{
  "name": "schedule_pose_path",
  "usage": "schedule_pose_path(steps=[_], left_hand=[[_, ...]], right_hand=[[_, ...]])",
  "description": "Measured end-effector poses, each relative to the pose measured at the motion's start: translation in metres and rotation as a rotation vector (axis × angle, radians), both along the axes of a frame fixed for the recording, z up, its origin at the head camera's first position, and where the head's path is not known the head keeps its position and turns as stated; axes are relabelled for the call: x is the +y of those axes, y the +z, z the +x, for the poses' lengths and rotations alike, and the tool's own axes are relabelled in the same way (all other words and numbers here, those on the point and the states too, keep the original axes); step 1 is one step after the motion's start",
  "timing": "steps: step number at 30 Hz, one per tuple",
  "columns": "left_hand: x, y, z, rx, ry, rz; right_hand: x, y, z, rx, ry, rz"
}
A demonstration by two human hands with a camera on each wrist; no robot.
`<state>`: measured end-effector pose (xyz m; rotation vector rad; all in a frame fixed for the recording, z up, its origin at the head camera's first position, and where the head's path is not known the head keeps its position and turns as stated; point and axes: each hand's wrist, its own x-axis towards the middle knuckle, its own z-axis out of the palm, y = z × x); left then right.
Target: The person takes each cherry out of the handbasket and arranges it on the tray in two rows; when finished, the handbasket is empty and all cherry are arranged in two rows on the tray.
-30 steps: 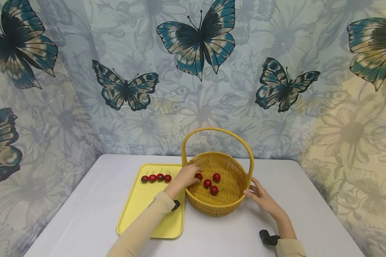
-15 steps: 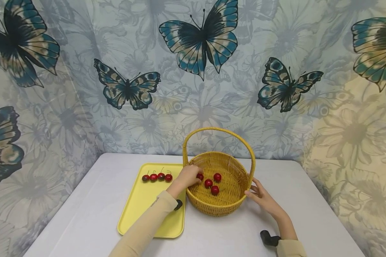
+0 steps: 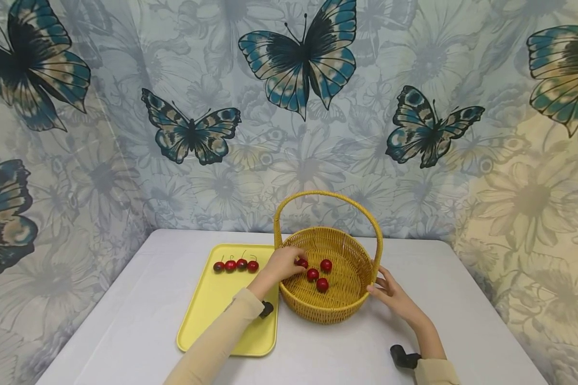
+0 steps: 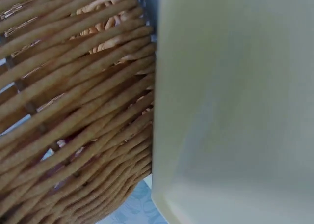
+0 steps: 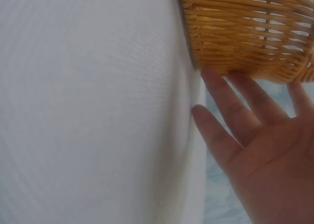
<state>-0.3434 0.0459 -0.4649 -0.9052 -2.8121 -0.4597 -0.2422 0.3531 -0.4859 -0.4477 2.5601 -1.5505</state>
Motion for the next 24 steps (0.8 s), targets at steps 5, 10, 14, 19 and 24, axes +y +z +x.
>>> schedule_pose_path(steps=[5, 10, 14, 19, 24], left_hand=[[-0.004, 0.000, 0.002, -0.036, -0.021, 0.156], [-0.007, 0.000, 0.005, -0.049, -0.019, 0.230], [-0.008, 0.000, 0.008, -0.055, -0.024, 0.271], [-0.010, -0.001, 0.013, -0.066, -0.042, 0.319], [-0.013, -0.002, 0.020, -0.070, -0.068, 0.382]], right_hand=[[0.000, -0.001, 0.000, 0.000, -0.009, 0.008], [-0.001, -0.001, 0.000, 0.009, -0.017, 0.013], [-0.001, -0.001, 0.000, 0.007, -0.008, 0.006], [-0.001, -0.001, -0.001, 0.012, -0.014, 0.022], [-0.001, -0.001, -0.001, 0.007, -0.016, 0.019]])
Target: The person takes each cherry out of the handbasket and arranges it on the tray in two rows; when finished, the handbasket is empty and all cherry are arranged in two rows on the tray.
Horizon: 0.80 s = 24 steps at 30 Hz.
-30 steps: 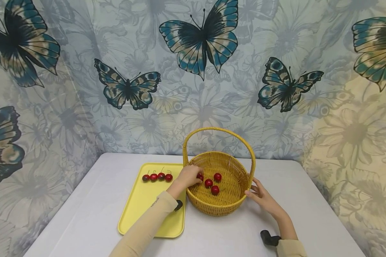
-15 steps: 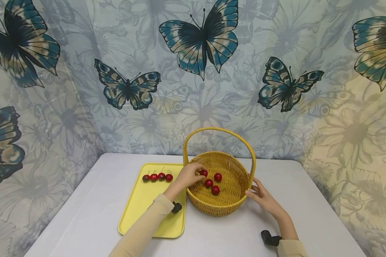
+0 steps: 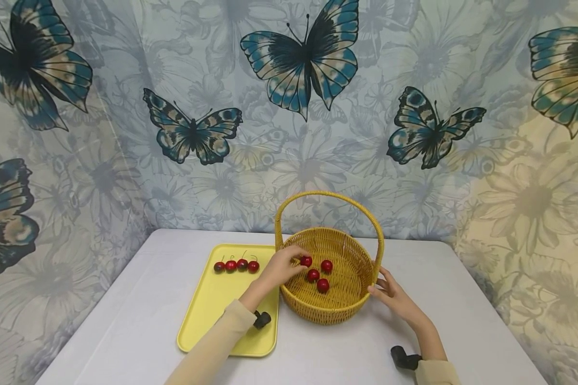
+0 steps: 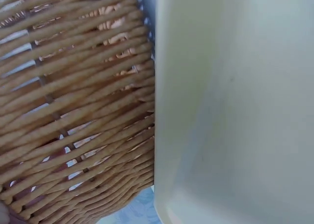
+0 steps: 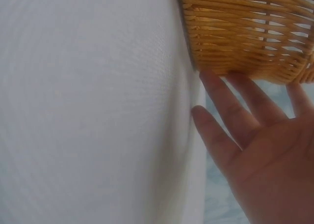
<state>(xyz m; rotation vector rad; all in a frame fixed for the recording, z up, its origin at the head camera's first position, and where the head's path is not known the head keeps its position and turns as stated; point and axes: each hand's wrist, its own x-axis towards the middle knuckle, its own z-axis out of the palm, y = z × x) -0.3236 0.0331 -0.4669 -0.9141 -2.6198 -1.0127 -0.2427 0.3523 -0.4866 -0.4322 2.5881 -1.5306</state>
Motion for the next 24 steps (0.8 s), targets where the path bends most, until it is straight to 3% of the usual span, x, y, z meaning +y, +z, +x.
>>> schedule_pose_path(steps=[11, 18, 24], left_hand=[[-0.010, -0.004, 0.015, -0.004, -0.025, 0.137], [-0.019, 0.008, 0.030, 0.016, -0.033, 0.224], [-0.026, 0.017, 0.041, 0.085, -0.061, 0.222]], right_hand=[[0.003, -0.001, -0.001, -0.006, 0.003, 0.014], [0.003, -0.001, -0.001, -0.005, 0.002, 0.003], [0.004, -0.002, -0.002, -0.014, 0.019, -0.035]])
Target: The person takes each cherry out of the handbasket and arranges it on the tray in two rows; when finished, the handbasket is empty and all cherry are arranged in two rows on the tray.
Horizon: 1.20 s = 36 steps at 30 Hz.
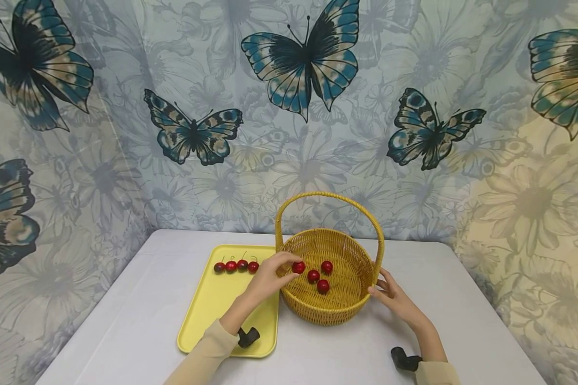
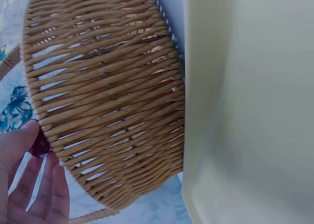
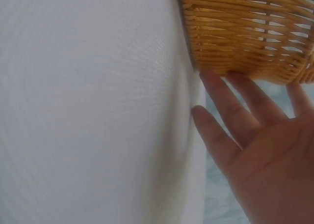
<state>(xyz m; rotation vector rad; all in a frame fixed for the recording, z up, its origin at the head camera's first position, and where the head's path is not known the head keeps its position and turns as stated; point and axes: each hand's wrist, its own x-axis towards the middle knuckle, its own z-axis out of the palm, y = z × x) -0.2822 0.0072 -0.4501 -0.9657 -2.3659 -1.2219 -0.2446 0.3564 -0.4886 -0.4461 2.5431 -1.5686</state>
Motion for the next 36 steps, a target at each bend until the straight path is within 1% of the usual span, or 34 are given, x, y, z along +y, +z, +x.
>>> schedule_pose_path(steps=[2, 4, 8, 13, 17, 20, 25, 27, 31, 36], left_hand=[[-0.003, 0.003, 0.004, 0.017, 0.000, -0.015], [-0.007, 0.005, 0.008, 0.016, -0.008, -0.022], [-0.015, 0.006, 0.015, -0.012, -0.034, -0.017], [-0.026, 0.004, 0.020, -0.062, -0.078, 0.028], [-0.037, 0.002, 0.023, -0.065, -0.100, 0.025], [-0.045, -0.001, 0.024, -0.064, -0.106, 0.015], [-0.057, -0.005, 0.027, -0.063, -0.075, -0.007], [-0.062, -0.005, 0.028, -0.067, -0.060, -0.022], [-0.071, -0.005, 0.029, -0.081, -0.057, -0.056], [-0.080, -0.005, 0.028, -0.102, -0.050, -0.085]], right_hand=[[0.000, 0.000, 0.000, 0.002, 0.002, 0.000], [0.000, 0.000, 0.000, 0.003, 0.000, 0.004], [-0.001, 0.000, -0.001, 0.001, 0.003, -0.001], [-0.002, 0.001, 0.000, 0.001, 0.004, -0.005], [-0.002, 0.002, 0.001, 0.007, -0.005, 0.022], [-0.003, 0.002, 0.002, 0.012, -0.008, 0.037], [-0.003, 0.002, 0.002, -0.003, -0.019, 0.019], [-0.002, 0.001, 0.002, -0.004, -0.009, 0.003], [-0.001, -0.001, 0.001, 0.001, 0.006, -0.019], [0.000, -0.001, 0.000, 0.013, 0.018, -0.032]])
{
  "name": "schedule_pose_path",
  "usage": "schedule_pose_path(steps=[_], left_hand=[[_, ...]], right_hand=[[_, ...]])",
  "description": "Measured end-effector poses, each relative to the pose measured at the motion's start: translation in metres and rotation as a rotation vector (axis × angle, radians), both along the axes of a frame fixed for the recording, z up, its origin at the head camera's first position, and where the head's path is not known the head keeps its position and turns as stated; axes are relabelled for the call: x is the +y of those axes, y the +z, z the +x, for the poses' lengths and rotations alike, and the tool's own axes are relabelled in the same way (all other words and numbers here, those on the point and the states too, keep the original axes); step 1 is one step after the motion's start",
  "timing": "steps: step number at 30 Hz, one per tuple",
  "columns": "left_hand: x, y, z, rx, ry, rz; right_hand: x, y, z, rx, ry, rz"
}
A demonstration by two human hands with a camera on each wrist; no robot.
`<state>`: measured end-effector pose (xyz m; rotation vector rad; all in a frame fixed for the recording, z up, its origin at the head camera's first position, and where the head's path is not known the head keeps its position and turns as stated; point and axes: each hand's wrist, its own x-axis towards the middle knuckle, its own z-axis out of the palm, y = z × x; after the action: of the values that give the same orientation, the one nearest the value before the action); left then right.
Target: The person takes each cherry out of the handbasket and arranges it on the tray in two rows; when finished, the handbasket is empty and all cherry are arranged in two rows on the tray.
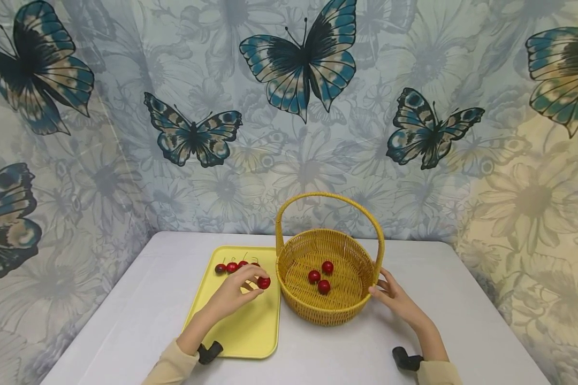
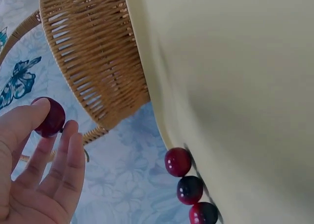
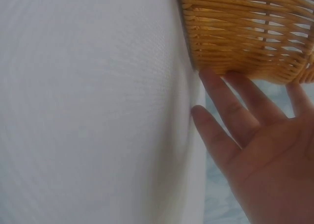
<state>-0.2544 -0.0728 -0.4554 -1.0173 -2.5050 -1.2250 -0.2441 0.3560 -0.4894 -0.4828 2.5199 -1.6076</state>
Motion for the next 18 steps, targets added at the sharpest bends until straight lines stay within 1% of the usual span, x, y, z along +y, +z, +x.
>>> schedule_pose_path(steps=[3, 10, 15, 18], left_hand=[[-0.004, -0.001, -0.002, -0.019, 0.006, -0.003], [-0.012, 0.000, -0.003, -0.044, -0.007, 0.004], [-0.014, 0.000, -0.006, -0.065, 0.005, 0.025], [-0.016, 0.001, -0.007, -0.060, 0.014, 0.032]], right_hand=[[0.001, 0.000, 0.000, 0.005, 0.003, -0.001], [0.000, -0.001, -0.001, 0.007, -0.001, 0.004], [0.000, 0.000, -0.001, 0.009, -0.003, 0.007], [-0.001, 0.000, -0.001, 0.004, -0.007, 0.010]])
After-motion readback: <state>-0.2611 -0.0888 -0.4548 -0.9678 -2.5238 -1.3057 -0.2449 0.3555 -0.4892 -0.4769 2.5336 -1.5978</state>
